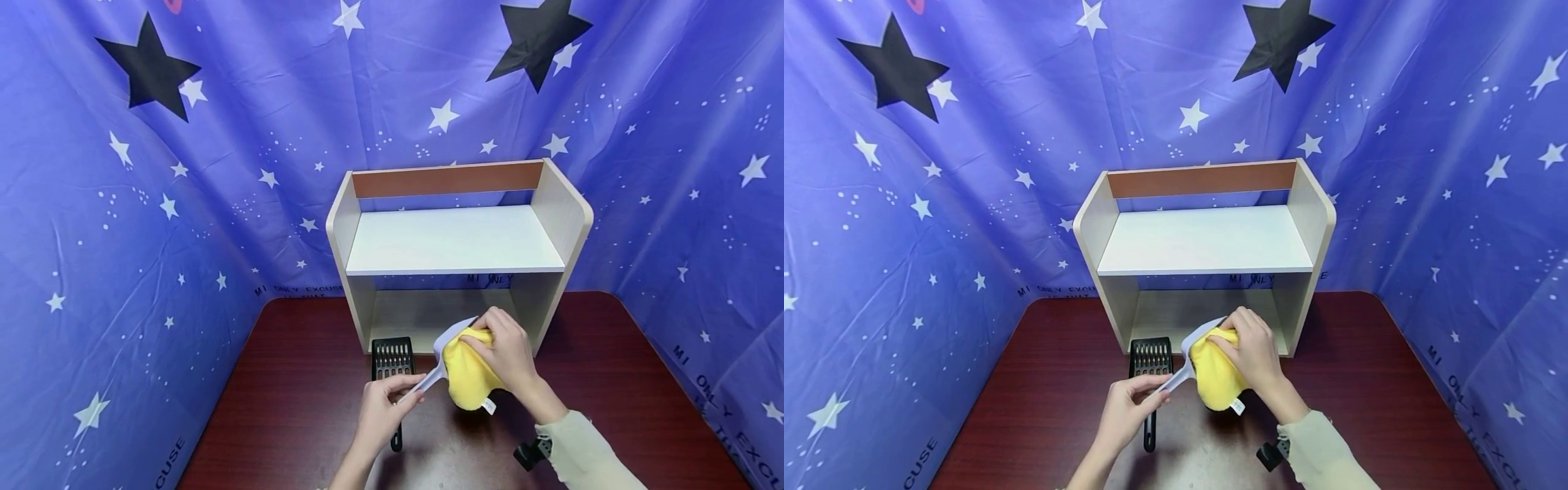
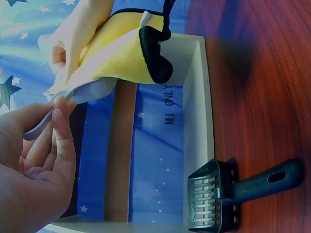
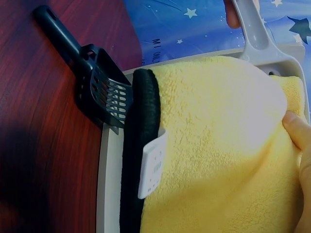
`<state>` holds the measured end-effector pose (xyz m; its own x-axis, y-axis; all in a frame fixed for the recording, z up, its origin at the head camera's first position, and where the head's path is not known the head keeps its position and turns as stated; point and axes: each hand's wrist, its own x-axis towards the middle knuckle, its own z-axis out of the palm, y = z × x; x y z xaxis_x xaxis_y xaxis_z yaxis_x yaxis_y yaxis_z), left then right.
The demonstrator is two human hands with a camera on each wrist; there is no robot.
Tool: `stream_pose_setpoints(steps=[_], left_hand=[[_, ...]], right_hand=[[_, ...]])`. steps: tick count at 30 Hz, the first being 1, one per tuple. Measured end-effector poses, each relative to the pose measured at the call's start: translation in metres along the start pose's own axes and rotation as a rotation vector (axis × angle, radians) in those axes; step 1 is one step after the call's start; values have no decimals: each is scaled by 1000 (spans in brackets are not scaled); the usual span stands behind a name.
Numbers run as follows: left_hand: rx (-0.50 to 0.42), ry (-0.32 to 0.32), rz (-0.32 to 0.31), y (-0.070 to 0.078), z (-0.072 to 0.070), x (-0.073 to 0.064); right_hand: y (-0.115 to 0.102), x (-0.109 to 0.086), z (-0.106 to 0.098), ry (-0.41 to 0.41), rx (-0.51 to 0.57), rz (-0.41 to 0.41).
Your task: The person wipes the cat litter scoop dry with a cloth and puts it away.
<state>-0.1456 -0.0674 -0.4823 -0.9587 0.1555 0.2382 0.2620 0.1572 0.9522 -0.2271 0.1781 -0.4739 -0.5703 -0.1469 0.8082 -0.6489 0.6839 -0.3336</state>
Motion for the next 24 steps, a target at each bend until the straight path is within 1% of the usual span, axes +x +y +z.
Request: stream_pose_setpoints(steps=[4, 11, 17, 24], left_hand=[[17, -14, 10, -4, -4, -1], [38, -34, -13, -5, -12, -2], [38, -59, -26, -4, -19, -3], [44, -79, 31, -7, -26, -2]], right_hand=[[1, 0, -2, 4, 4, 10], [3, 0, -4, 10, 12, 25], [3, 0, -7, 10, 43, 29], [4, 0, -9, 12, 72, 27]])
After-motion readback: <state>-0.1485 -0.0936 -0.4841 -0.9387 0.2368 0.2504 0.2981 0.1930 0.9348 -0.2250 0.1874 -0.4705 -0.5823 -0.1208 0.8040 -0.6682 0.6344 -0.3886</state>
